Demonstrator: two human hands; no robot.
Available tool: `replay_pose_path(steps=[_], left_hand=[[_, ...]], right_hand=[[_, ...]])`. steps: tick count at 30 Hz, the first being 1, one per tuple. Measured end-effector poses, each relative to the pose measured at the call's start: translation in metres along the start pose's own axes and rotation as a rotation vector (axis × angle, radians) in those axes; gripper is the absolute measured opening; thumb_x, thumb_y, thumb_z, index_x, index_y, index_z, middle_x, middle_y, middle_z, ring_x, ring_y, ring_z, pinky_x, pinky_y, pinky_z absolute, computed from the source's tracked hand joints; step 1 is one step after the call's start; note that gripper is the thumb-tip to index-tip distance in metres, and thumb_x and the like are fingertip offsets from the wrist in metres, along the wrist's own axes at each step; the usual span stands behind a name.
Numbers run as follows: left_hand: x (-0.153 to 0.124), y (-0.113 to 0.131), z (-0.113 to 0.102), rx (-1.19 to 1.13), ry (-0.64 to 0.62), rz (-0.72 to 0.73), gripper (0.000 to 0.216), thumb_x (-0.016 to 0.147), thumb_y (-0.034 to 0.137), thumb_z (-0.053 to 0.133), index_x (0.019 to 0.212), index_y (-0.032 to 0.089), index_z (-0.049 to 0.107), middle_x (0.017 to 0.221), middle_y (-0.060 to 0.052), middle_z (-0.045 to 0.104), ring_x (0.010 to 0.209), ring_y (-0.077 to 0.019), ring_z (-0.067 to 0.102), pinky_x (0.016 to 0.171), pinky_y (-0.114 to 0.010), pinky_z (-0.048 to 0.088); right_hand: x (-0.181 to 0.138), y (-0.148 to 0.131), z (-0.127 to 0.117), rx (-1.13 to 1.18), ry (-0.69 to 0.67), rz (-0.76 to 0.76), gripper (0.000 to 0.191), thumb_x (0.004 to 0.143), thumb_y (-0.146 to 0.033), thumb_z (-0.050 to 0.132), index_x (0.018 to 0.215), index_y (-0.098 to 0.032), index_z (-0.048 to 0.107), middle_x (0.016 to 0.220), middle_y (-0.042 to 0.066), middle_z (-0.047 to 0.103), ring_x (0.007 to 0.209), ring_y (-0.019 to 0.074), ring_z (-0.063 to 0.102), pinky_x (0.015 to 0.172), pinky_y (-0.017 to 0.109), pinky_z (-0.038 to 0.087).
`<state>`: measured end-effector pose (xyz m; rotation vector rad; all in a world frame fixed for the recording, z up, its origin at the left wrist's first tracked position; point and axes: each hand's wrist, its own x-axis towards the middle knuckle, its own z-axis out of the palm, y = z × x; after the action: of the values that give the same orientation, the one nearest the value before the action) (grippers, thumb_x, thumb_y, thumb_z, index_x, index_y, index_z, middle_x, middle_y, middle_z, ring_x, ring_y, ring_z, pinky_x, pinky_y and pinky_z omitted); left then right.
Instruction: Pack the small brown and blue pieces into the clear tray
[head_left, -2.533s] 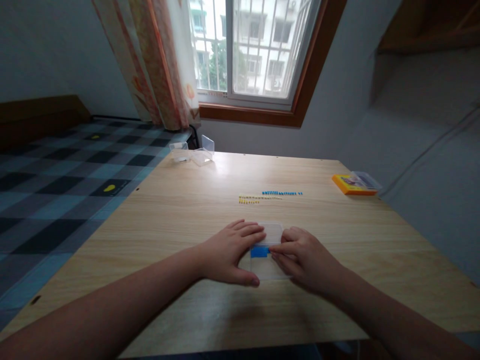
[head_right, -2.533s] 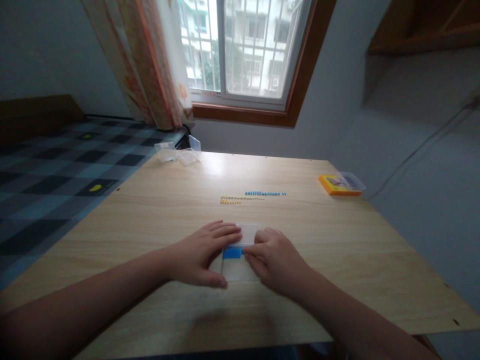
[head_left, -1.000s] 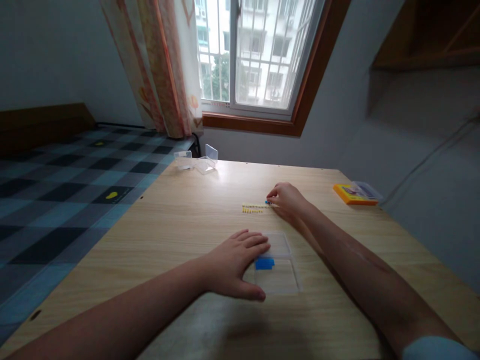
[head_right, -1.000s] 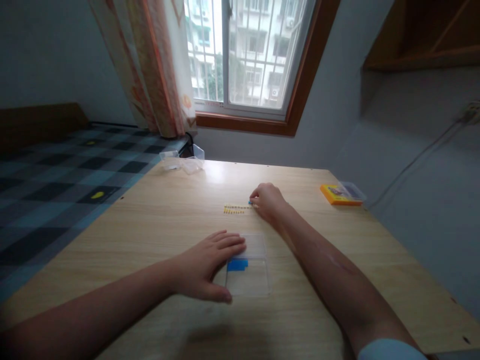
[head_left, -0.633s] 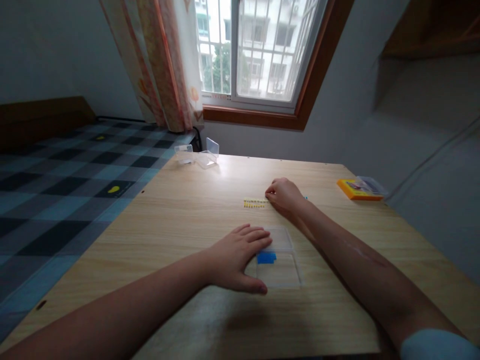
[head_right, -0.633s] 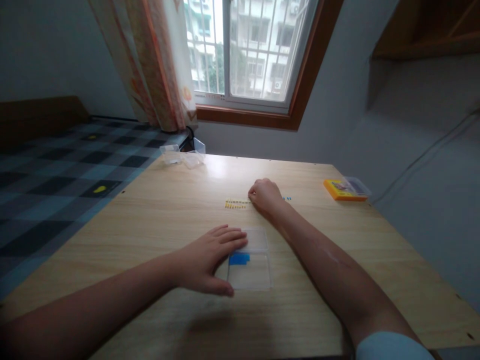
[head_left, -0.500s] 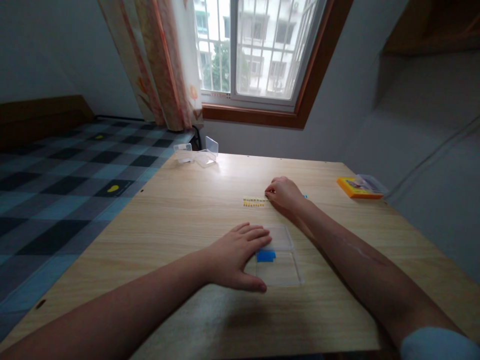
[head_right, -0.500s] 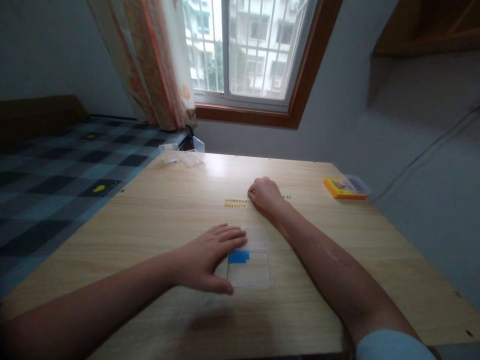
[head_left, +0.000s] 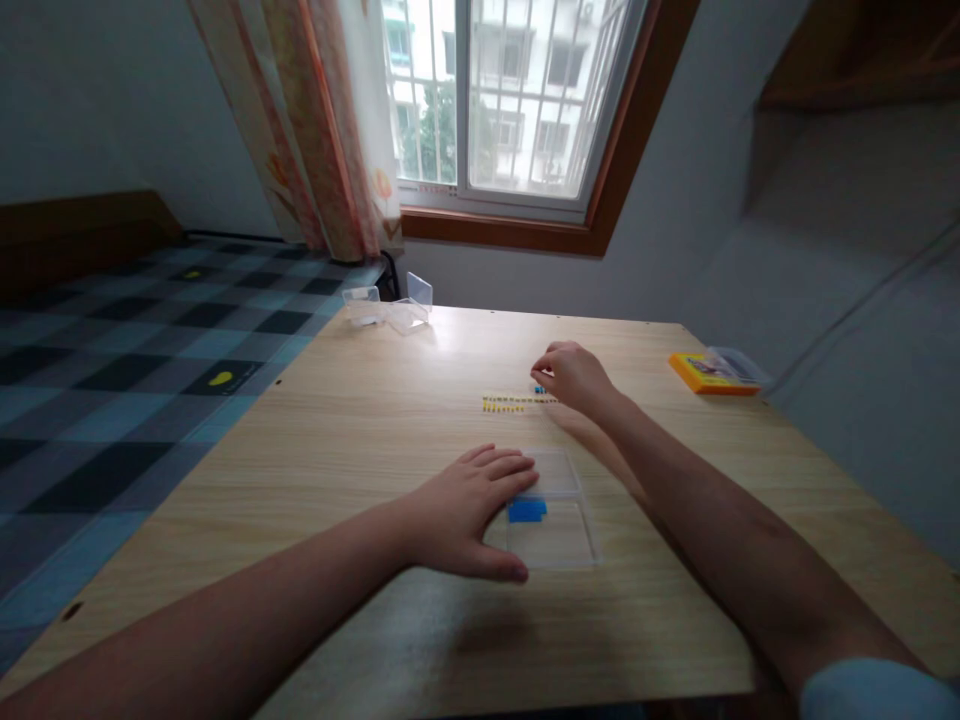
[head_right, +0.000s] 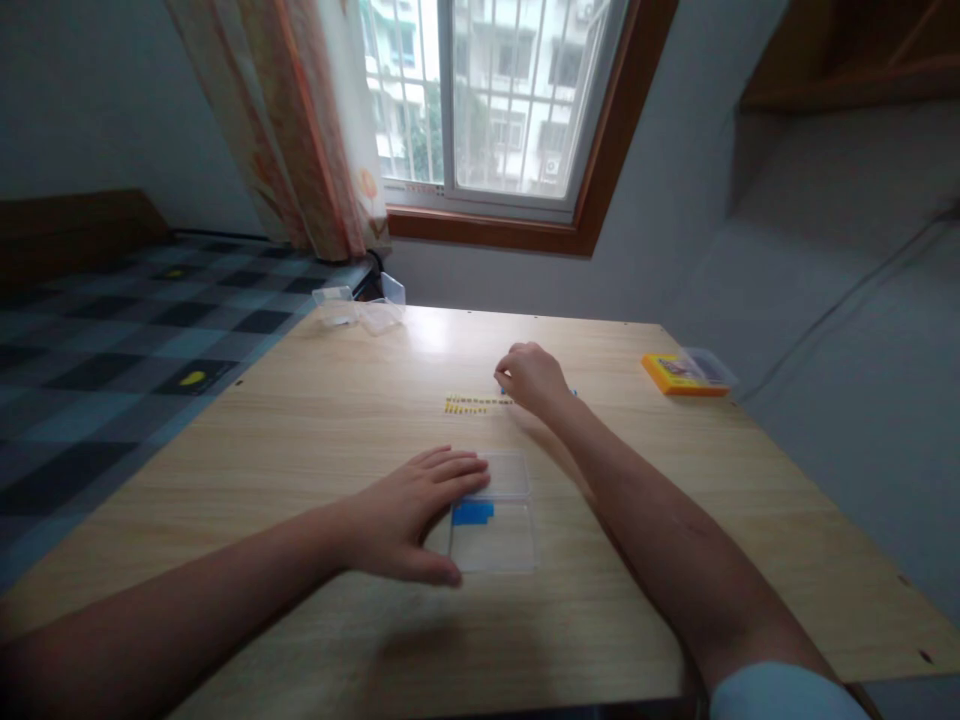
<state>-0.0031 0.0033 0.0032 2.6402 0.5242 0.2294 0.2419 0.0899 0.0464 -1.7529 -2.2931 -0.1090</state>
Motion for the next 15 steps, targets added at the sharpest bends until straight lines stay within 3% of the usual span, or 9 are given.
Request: replay_pose_path(steps=[3,5,7,11,15], left_hand=[[0.000,0.000,0.000,0.004,-0.009,-0.009,0.097,0.079,0.075,0.069,0.154,0.016,0.048,0.160,-0.021,0.046,0.149,-0.0413,0.042,0.125,-0.060,0.024],[-0.001,-0.001,0.000,0.004,-0.004,-0.011,0.097,0.079,0.074,0.070,0.154,0.017,0.048,0.159,-0.021,0.047,0.148,-0.0415,0.043,0.125,-0.060,0.024],[-0.001,-0.001,0.000,0.001,0.004,-0.013,0.097,0.078,0.074,0.071,0.154,0.016,0.048,0.159,-0.021,0.047,0.148,-0.0419,0.043,0.125,-0.061,0.024],[-0.001,0.000,-0.001,-0.007,0.008,-0.018,0.098,0.078,0.075,0.071,0.153,0.015,0.049,0.158,-0.022,0.047,0.148,-0.0431,0.043,0.125,-0.063,0.025],[-0.001,0.001,-0.001,-0.006,0.010,-0.014,0.095,0.079,0.075,0.069,0.152,0.016,0.050,0.157,-0.022,0.049,0.147,-0.0431,0.044,0.124,-0.062,0.025]], right_hand=[[-0.018,-0.001,-0.041,0.053,0.079,-0.015,0.023,0.099,-0.028,0.063,0.100,-0.018,0.084,0.099,0.009,0.076,0.088,0.0196,0.067,0.079,0.031,0.048],[-0.043,-0.006,-0.066,0.225,0.159,-0.110,0.019,0.096,-0.027,0.067,0.093,-0.020,0.084,0.091,0.006,0.075,0.082,0.0177,0.067,0.077,0.030,0.048],[-0.075,-0.015,-0.080,0.349,0.098,-0.215,0.015,0.094,-0.027,0.069,0.088,-0.023,0.083,0.087,0.004,0.074,0.078,0.0160,0.066,0.073,0.029,0.048],[-0.134,-0.031,-0.070,0.409,-0.154,-0.258,0.015,0.094,-0.021,0.069,0.093,-0.028,0.083,0.086,0.001,0.072,0.078,0.0140,0.067,0.071,0.026,0.047],[-0.156,-0.035,-0.042,0.438,-0.246,-0.207,0.018,0.093,-0.020,0.069,0.096,-0.029,0.083,0.088,0.001,0.073,0.079,0.0140,0.067,0.072,0.025,0.047]])
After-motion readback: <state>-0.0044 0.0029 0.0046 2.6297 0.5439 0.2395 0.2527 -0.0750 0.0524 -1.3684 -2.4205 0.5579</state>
